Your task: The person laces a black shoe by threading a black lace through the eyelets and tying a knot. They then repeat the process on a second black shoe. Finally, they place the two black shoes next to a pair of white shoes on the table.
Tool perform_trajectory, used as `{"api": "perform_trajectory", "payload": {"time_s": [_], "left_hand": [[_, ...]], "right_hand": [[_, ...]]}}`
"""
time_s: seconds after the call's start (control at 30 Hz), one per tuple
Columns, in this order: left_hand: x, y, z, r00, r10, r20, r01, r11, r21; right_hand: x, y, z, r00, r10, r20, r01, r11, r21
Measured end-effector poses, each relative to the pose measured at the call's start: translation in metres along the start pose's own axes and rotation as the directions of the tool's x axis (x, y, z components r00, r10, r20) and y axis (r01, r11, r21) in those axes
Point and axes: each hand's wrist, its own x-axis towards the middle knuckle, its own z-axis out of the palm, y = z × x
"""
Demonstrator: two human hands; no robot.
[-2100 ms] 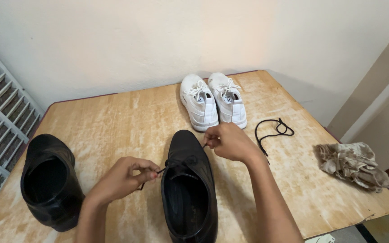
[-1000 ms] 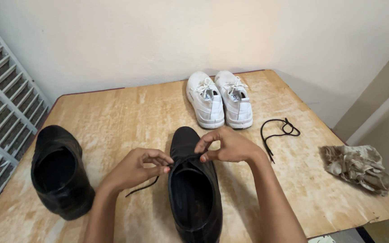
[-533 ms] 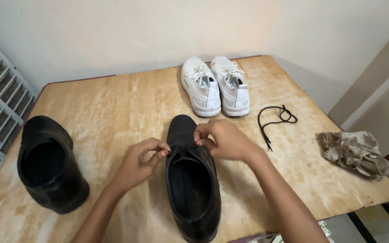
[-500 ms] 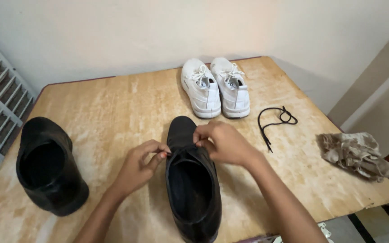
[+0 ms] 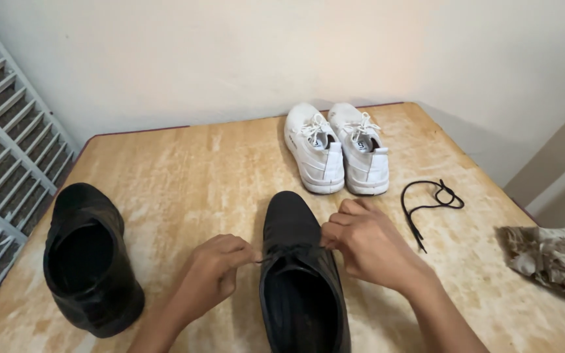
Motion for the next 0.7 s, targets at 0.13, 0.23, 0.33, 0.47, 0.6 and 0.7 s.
{"api": "perform_trajectory", "payload": {"time_s": [0.13, 0.23, 0.33, 0.47, 0.6, 0.7], "left_hand": [[-0.001, 0.002, -0.008, 0.998, -0.031, 0.062, 0.034, 0.999, -0.037], [-0.001, 0.005, -0.012, 0.98, -0.133, 0.15, 0.153, 0.979, -0.132], [0.001, 0.008, -0.01, 0.909, -0.322, 0.263, 0.377, 0.906, -0.192], [0.006, 0.013, -0.005, 0.963, -0.262, 0.065, 0.266, 0.881, -0.392], [0.002, 0.012, -0.001, 0.96, -0.116, -0.255, 0.136, 0.989, 0.064], [-0.006, 0.012, 0.018, 0.809, -0.571, -0.141, 0.559, 0.821, -0.117]], "right_hand": [[-0.004, 0.001, -0.005, 1.0, -0.005, 0.031, 0.003, 0.997, 0.078], [-0.005, 0.001, -0.007, 0.999, 0.01, 0.054, -0.015, 0.995, 0.097], [-0.005, -0.001, -0.008, 0.991, 0.119, 0.064, -0.13, 0.967, 0.217], [-0.002, -0.005, -0.007, 0.996, 0.077, -0.053, -0.062, 0.968, 0.244], [-0.002, -0.009, -0.004, 0.967, 0.251, -0.032, -0.235, 0.938, 0.256], [0.001, -0.015, 0.003, 0.929, 0.369, -0.005, -0.337, 0.852, 0.4]]}}
